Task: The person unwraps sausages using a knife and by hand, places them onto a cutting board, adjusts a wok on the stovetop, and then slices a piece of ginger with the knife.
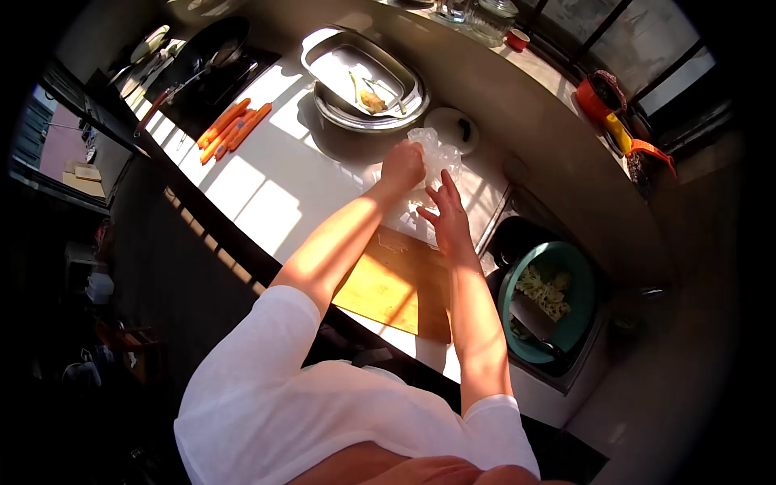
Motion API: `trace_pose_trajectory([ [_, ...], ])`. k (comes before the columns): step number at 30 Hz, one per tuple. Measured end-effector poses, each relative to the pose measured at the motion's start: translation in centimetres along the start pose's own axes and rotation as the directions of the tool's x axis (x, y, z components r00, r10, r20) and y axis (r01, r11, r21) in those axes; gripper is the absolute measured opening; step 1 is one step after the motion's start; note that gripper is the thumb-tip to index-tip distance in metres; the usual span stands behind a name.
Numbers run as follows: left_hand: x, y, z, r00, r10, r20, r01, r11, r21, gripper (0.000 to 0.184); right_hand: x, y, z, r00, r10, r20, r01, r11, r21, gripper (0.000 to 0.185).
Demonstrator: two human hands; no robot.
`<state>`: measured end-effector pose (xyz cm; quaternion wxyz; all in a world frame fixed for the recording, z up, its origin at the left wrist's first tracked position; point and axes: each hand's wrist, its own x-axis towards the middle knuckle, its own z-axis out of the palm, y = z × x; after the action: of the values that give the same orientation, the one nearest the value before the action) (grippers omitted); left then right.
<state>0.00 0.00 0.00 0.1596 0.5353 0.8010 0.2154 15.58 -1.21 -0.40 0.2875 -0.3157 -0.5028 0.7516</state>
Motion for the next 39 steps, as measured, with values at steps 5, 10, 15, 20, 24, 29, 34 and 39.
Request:
trace_pose_trajectory([
  [5, -1.7, -8.2, -1.0, 0.952, 0.295, 0.078, -0.261, 0.919, -0.296, 0.05, 9.1, 4.6, 5.4, 0.964, 0.032, -0.264, 0.008, 0.989, 0.15, 0.058],
  [10, -7.7, -16.7, -7.5, 0.884, 0.458, -0.096, -0.461, 0.816, -0.35, 0.036, 17.2, 2.5, 3.7, 0.94, -0.008, -0.342, 0.052, 0.991, 0.121, 0.052],
  [15, -11.3, -25.4, -13.0, 0.974, 0.025, -0.225, -0.114, 0.912, -0.395, 0.021, 25.0, 4.2, 0.5, 0.969, -0.103, -0.224, 0.154, 0.962, 0.226, 0.038],
  [20, -11.7, -30.1, -15.2, 0.947, -0.252, -0.202, 0.142, 0.887, -0.44, 0.021, 25.1, 3.8, 0.5, 0.959, -0.055, -0.277, 0.088, 0.99, 0.111, 0.038],
  [24, -10.1, -34.4, -15.6, 0.878, -0.174, -0.447, 0.122, 0.982, -0.144, 0.022, 22.0, 1.6, 1.0, 0.948, -0.008, -0.318, -0.024, 0.995, -0.098, 0.043],
  [29, -3.9, -37.6, -16.4, 0.859, -0.066, -0.508, 0.213, 0.948, 0.236, 0.02, 19.3, 0.1, 1.8, 0.917, -0.345, -0.198, 0.11, 0.699, -0.707, 0.054],
  [34, 0.5, -37.1, -16.2, 0.928, -0.298, -0.224, 0.366, 0.839, 0.402, 0.023, 10.6, -1.1, 5.9, 0.927, -0.354, -0.122, 0.228, 0.792, -0.567, 0.046],
  [39, 1.1, -36.4, -14.3, 0.902, -0.38, -0.205, 0.43, 0.744, 0.512, 0.027, -0.1, 0.6, 9.2, 0.98, -0.127, -0.153, 0.061, 0.925, -0.375, 0.038],
])
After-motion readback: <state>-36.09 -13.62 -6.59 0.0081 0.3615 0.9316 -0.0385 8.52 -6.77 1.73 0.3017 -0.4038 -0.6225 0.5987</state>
